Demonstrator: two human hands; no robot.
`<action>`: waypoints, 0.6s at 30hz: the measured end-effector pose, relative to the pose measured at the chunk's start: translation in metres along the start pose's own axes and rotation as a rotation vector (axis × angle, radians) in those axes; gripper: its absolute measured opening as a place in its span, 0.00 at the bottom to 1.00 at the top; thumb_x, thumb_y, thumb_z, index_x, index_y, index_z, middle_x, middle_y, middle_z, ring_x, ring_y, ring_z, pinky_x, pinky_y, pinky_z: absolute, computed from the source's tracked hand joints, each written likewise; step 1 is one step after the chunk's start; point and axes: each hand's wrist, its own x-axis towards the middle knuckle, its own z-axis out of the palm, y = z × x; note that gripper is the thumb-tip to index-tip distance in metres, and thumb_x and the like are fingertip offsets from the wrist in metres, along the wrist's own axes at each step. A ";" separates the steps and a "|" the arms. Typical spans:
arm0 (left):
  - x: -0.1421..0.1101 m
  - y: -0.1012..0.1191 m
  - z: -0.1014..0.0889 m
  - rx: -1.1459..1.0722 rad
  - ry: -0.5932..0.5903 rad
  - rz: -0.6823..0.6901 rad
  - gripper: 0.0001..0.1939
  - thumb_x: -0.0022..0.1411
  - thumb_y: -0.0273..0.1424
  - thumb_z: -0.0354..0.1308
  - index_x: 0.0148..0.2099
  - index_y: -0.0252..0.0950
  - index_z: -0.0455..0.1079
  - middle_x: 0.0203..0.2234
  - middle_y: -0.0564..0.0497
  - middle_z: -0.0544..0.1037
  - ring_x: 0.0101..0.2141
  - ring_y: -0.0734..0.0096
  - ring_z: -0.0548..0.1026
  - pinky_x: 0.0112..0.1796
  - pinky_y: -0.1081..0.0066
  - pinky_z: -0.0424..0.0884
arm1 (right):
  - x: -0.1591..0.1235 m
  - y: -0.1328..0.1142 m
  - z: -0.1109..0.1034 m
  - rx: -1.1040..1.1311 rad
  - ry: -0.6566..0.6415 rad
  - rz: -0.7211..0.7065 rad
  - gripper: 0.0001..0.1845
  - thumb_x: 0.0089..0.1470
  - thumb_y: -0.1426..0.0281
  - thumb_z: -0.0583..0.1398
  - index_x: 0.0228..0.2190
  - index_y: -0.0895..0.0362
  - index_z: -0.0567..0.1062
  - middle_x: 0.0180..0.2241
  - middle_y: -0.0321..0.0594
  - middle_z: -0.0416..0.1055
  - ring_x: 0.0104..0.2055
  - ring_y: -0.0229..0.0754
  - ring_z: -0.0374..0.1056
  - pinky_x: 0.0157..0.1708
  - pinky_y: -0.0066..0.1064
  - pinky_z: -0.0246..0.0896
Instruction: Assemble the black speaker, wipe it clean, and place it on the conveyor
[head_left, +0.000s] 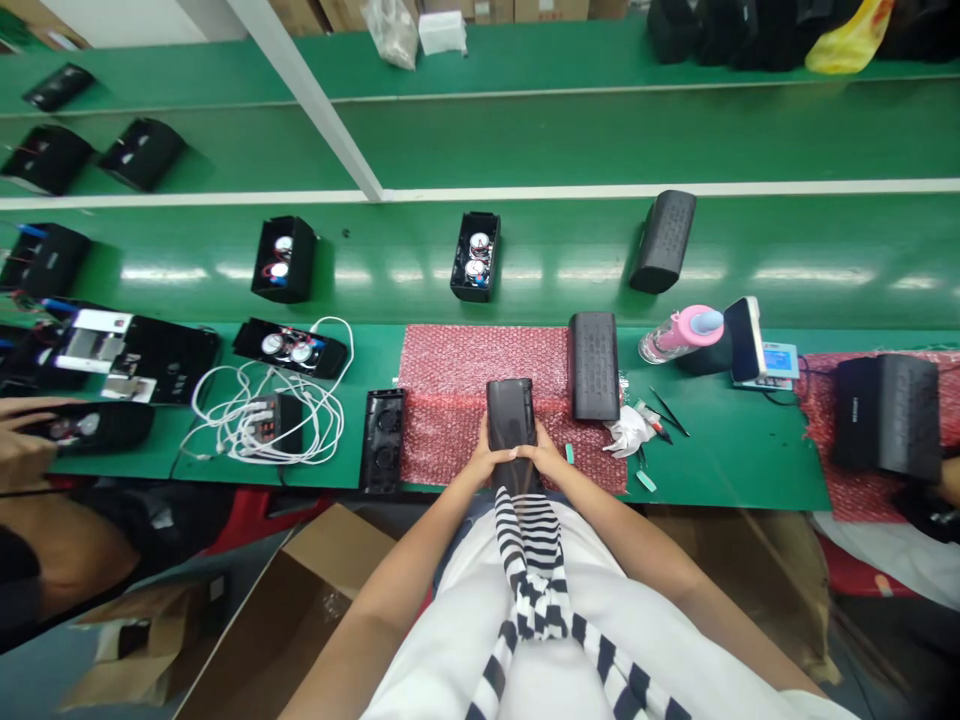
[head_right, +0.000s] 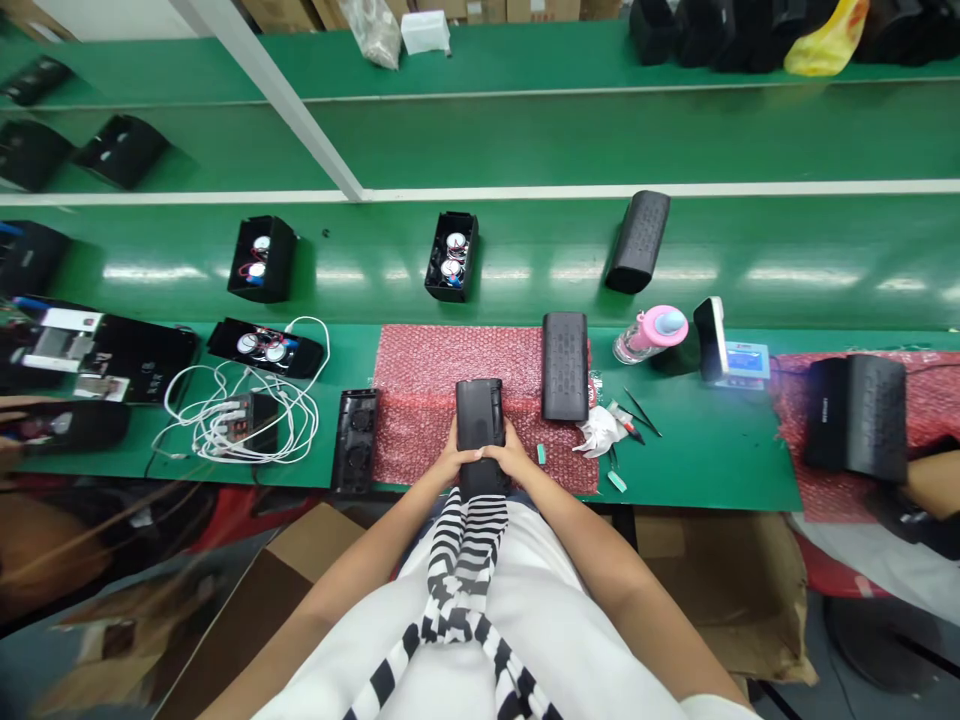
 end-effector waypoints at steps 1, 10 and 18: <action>-0.001 0.001 0.001 0.004 0.002 0.008 0.62 0.35 0.33 0.72 0.68 0.41 0.40 0.59 0.40 0.63 0.53 0.52 0.68 0.55 0.54 0.63 | -0.001 -0.001 0.000 -0.001 -0.002 -0.003 0.43 0.35 0.68 0.64 0.56 0.53 0.61 0.51 0.44 0.68 0.50 0.47 0.66 0.53 0.41 0.60; -0.013 0.006 0.003 0.036 -0.032 0.098 0.64 0.33 0.35 0.72 0.68 0.40 0.41 0.61 0.41 0.61 0.59 0.51 0.62 0.59 0.55 0.58 | -0.017 -0.016 0.003 -0.026 -0.044 -0.083 0.42 0.33 0.69 0.65 0.54 0.52 0.63 0.51 0.42 0.69 0.52 0.47 0.65 0.55 0.41 0.58; -0.013 0.016 0.002 0.143 -0.041 0.175 0.65 0.32 0.38 0.73 0.68 0.39 0.40 0.60 0.38 0.60 0.58 0.50 0.63 0.58 0.55 0.59 | -0.018 -0.021 0.002 -0.046 -0.105 -0.126 0.37 0.36 0.66 0.65 0.52 0.53 0.67 0.48 0.40 0.71 0.50 0.47 0.67 0.54 0.41 0.59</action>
